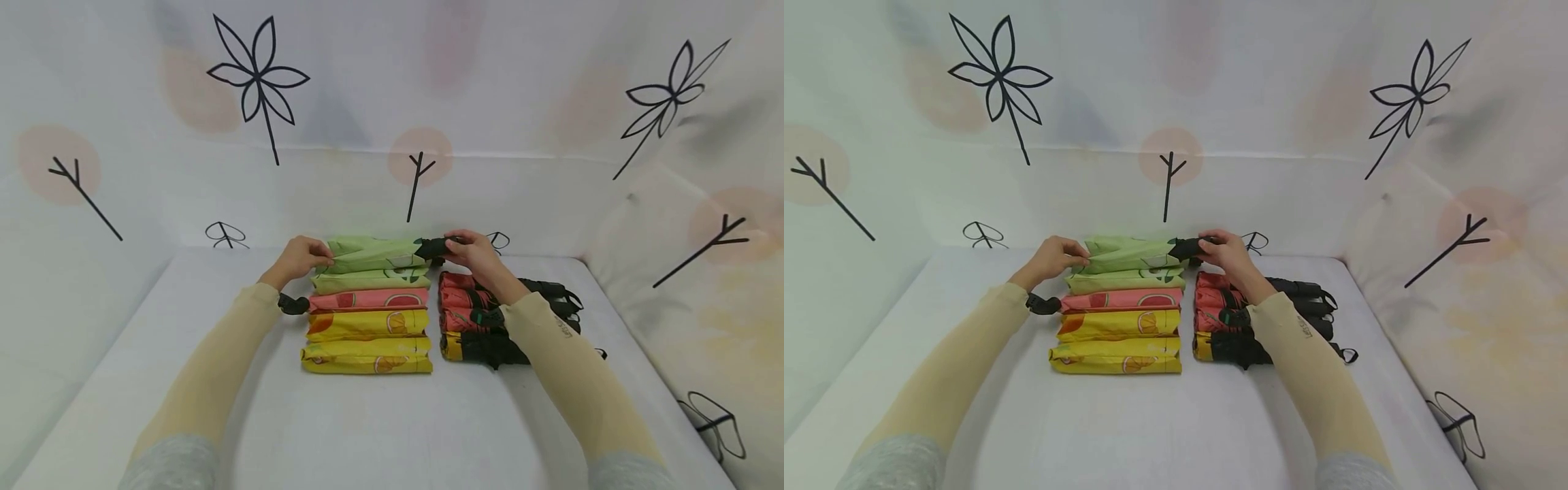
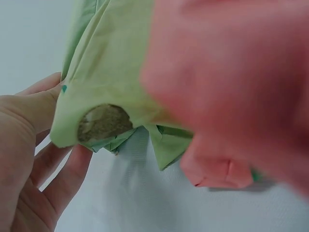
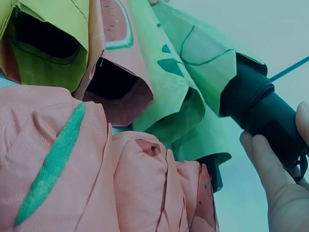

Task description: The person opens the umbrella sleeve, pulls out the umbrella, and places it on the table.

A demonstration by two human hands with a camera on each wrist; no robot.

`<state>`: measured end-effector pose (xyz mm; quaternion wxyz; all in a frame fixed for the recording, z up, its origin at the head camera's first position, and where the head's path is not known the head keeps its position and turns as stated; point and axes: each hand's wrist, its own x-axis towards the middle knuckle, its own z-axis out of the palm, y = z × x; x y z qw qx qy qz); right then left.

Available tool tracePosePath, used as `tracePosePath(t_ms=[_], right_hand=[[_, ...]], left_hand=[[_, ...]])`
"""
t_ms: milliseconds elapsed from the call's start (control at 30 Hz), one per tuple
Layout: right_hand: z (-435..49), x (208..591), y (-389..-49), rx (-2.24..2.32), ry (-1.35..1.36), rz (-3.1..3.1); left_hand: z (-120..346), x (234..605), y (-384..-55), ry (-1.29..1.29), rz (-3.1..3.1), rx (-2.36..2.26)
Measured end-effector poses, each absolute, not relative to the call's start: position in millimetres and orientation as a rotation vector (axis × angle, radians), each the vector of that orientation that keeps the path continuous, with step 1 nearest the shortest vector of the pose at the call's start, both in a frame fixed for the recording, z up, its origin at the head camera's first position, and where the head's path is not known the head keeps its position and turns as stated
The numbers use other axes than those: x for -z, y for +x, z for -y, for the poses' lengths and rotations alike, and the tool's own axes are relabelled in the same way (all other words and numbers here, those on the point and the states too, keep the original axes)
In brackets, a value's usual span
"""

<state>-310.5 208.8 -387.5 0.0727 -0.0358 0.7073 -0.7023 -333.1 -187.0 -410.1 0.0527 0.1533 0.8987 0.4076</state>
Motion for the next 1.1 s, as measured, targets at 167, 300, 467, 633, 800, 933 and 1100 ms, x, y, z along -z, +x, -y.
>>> tracePosePath(t_ms=[167,300,467,633,800,933,1100], right_hand=[[-211,390,-311,2.160,-0.110,-2.090],[-214,392,-310,2.189,-0.096,-2.068],[-218,393,-308,2.208,-0.081,-2.058],[-221,393,-305,2.222,-0.085,-2.043],[-225,392,-304,2.247,-0.086,-2.033],[-229,394,-304,2.277,-0.073,-2.007],[-233,393,-302,2.297,-0.074,-1.995]], left_hand=[[191,412,-334,0.465,-2.757,-1.236],[193,413,-334,0.457,-2.769,-1.241],[193,413,-335,0.450,-2.781,-1.231],[193,413,-335,0.447,-2.788,-1.231],[193,411,-333,0.436,-2.786,-1.248],[192,411,-332,0.434,-2.785,-1.260],[192,411,-332,0.440,-2.790,-1.269]])
